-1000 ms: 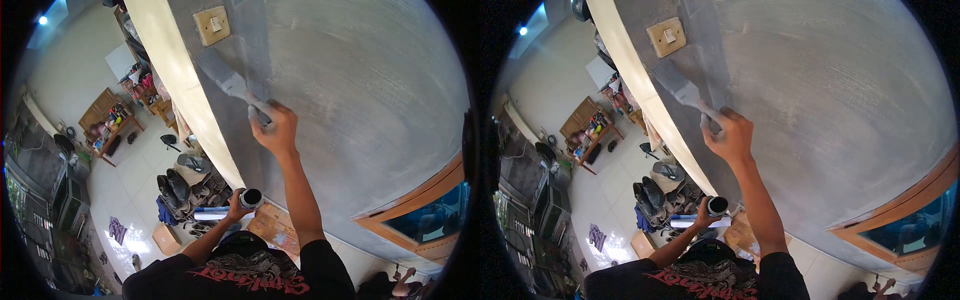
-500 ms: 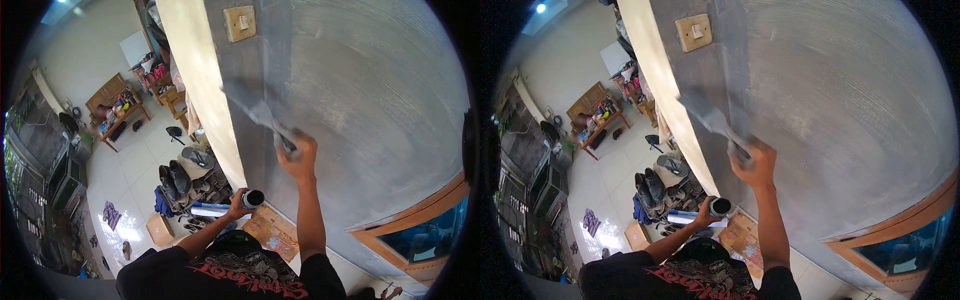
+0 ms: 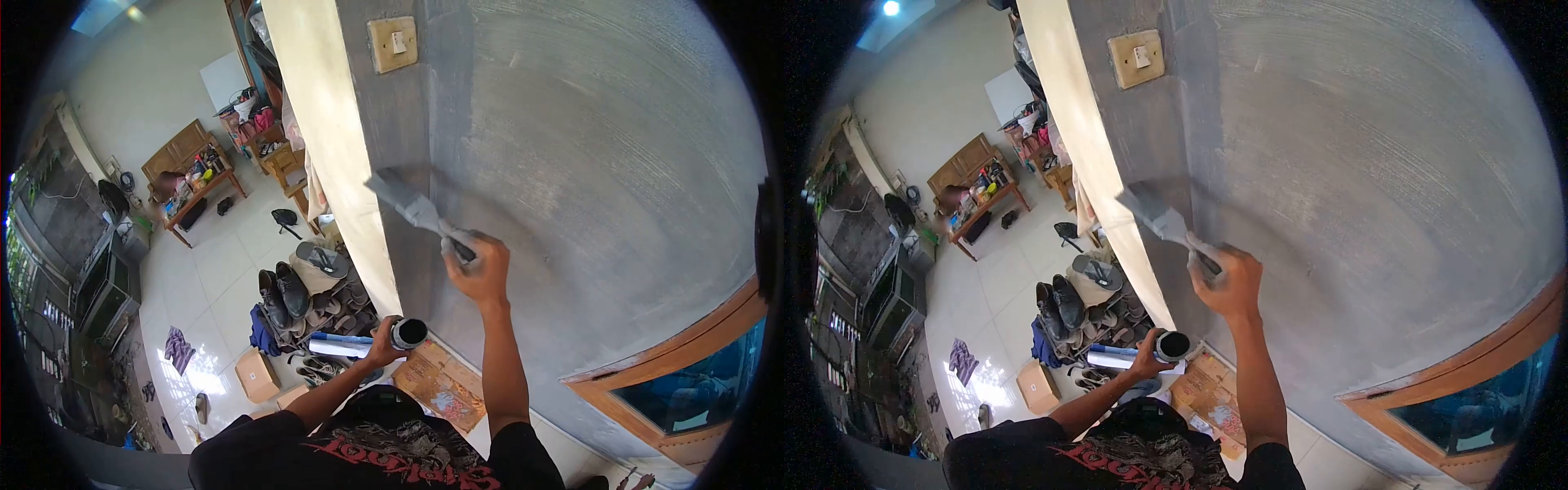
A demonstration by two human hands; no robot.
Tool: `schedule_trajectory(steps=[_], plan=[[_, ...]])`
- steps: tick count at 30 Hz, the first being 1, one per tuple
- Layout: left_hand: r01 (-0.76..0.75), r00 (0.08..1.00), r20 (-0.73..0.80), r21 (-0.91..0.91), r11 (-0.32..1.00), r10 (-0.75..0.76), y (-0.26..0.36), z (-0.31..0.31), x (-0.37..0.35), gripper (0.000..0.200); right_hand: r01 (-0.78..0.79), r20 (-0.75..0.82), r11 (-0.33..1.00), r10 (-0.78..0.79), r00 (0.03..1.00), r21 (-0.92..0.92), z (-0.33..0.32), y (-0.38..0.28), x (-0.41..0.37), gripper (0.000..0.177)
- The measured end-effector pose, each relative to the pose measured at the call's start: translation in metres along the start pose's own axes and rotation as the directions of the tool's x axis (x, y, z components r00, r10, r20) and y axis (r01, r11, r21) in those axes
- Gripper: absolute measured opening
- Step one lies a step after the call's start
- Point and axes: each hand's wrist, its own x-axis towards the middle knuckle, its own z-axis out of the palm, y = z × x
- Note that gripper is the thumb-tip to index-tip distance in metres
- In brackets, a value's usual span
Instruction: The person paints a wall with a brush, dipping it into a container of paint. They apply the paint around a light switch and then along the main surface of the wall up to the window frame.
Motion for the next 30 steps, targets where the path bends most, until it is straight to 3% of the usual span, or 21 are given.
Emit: schedule_trajectory(steps=[1,3,7,9,12,14,15,18,21,24,27,29,30], plan=[[0.002,1.000,-0.004,0.044,0.999,-0.002,0.006,-0.001,-0.004,0.096,-0.002,-0.001,1.000,0.002,1.000,0.001,-0.007,-0.007,0.008,0.038],[0.013,1.000,-0.006,0.087,0.996,-0.013,0.012,0.002,-0.009,0.095,0.173,-0.158,0.984,-0.163,0.974,0.050,-0.016,-0.024,0.043,0.033],[0.025,1.000,-0.016,0.019,1.000,-0.025,0.014,0.010,-0.012,0.093,0.179,-0.270,0.984,-0.167,0.948,0.020,0.005,-0.034,0.081,0.035],[0.015,1.000,-0.009,-0.013,1.000,-0.015,0.012,0.014,-0.013,0.093,0.010,-0.021,0.999,-0.011,1.000,-0.038,0.018,-0.018,0.064,0.033],[0.018,1.000,-0.010,0.008,1.000,-0.018,0.009,0.020,-0.016,0.089,-0.100,0.108,0.992,0.108,0.988,-0.082,0.030,0.032,0.001,0.032],[0.027,0.999,-0.026,0.018,0.999,-0.027,0.009,0.022,-0.020,0.085,-0.138,0.223,0.968,0.184,0.957,-0.208,0.038,0.075,-0.053,0.033],[-0.043,0.998,-0.040,0.036,0.998,0.044,0.018,0.021,-0.021,0.084,-0.152,0.234,0.966,0.201,0.951,-0.209,0.036,0.088,-0.073,0.033],[-0.003,0.999,-0.038,-0.007,1.000,0.003,0.015,0.025,-0.026,0.084,-0.189,0.253,0.949,0.253,0.934,-0.253,0.023,0.095,-0.086,0.036],[0.033,0.999,-0.037,0.036,0.999,-0.032,0.019,0.024,-0.032,0.084,-0.108,0.035,0.990,0.112,0.993,-0.088,0.007,0.066,-0.043,0.036],[0.072,0.996,-0.050,0.088,0.993,-0.068,0.019,0.024,-0.038,0.089,-0.042,-0.190,0.999,0.042,0.981,0.003,0.020,0.054,0.010,0.033],[0.090,0.994,-0.062,0.080,0.993,-0.086,0.003,0.025,-0.043,0.092,-0.059,-0.129,0.998,0.054,0.990,-0.037,0.053,0.084,0.012,0.031],[0.098,0.994,-0.053,0.099,0.990,-0.094,0.001,0.021,-0.044,0.093,-0.154,-0.040,0.988,0.155,0.987,0.009,0.080,0.118,-0.029,0.031],[0.104,0.994,-0.054,0.111,0.988,-0.099,0.004,0.019,-0.045,0.094,-0.227,0.053,0.972,0.230,0.972,-0.064,0.084,0.129,-0.057,0.031]])
